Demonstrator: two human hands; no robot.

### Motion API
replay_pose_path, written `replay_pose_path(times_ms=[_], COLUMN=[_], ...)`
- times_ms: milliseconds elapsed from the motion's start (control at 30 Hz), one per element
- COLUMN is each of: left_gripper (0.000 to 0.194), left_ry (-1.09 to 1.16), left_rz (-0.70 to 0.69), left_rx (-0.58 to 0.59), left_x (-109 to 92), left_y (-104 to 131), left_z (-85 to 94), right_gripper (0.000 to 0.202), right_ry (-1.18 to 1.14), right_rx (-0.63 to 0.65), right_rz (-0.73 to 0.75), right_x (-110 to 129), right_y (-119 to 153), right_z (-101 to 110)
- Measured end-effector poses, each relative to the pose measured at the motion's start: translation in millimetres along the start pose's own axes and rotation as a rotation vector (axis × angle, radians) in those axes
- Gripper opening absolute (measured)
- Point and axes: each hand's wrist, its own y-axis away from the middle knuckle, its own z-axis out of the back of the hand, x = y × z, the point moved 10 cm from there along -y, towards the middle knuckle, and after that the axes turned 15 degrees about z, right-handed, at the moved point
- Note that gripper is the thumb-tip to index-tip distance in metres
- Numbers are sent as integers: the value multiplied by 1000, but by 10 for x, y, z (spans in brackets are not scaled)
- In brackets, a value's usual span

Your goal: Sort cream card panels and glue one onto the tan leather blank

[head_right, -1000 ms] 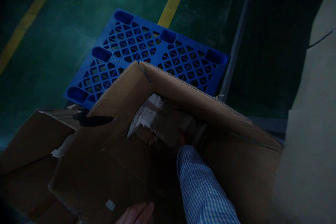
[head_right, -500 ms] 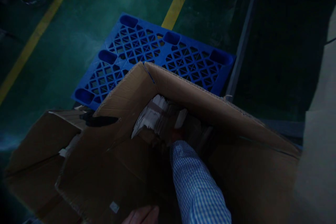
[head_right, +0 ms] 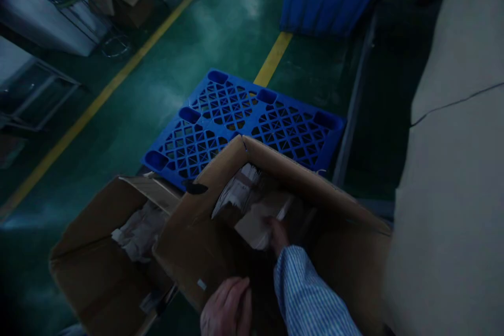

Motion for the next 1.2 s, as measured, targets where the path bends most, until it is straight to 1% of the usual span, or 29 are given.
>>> replay_pose_path(times_ms=[33,67,100,167,200,233,267,333,400,467,500,533,600,633,700,733,767,833,900,967,1033,1100,1133,1200], left_gripper=[20,22,28,48,61,72,82,90,87,76,72,71,73,75,73,70,67,56,44,45,46,47,49,54], left_ry=[109,232,365,600,680,735,772,818,895,1011,1073,1134,1247,1296,1373,1398,1415,1452,1487,1496,1458,1369,1303,1167], left_rz=[92,208,338,574,654,702,724,731,694,641,629,643,725,760,782,776,756,711,658,618,581,528,492,423], left_rx=[62,109,137,136,130,144,191,308,460,619,680,725,763,769,803,812,810,780,734,716,724,725,711,635], left_x=[58,136,224,357,370,335,252,5,-332,-682,-820,-916,-1005,-1038,-1151,-1225,-1311,-1513,-1753,-2016,-2285,-2541,-2655,-2833], left_y=[-61,-126,-188,-281,-317,-349,-371,-363,-274,-112,-18,78,251,317,417,450,473,517,578,689,834,973,1026,1088], left_z=[34,89,164,371,491,609,710,910,1078,1203,1250,1276,1285,1285,1299,1331,1384,1525,1671,1754,1770,1750,1739,1730], right_gripper=[27,27,26,25,28,38,48,59,62,62,62,63,73,83,100,102,99,82,64,55,56,58,58,57], right_ry=[-10,-18,-23,-31,-29,-20,-6,46,118,205,252,295,359,376,363,336,301,248,253,281,305,318,317,276], right_rx=[23,43,68,135,178,212,242,287,327,352,356,355,373,414,563,663,761,899,967,976,947,892,869,841], right_rz=[9,30,57,121,150,179,206,245,278,324,353,381,458,509,629,686,730,774,789,805,830,869,885,892], right_x=[105,232,376,701,867,1032,1190,1450,1624,1723,1753,1778,1856,1919,2104,2214,2328,2534,2683,2786,2867,2952,2990,3049], right_y=[199,412,639,1125,1378,1629,1875,2337,2746,3089,3234,3364,3593,3708,3963,4106,4246,4464,4588,4642,4659,4658,4657,4647], right_z=[11,38,78,176,231,298,371,518,635,711,733,746,730,691,583,538,521,588,742,946,1176,1419,1536,1750])
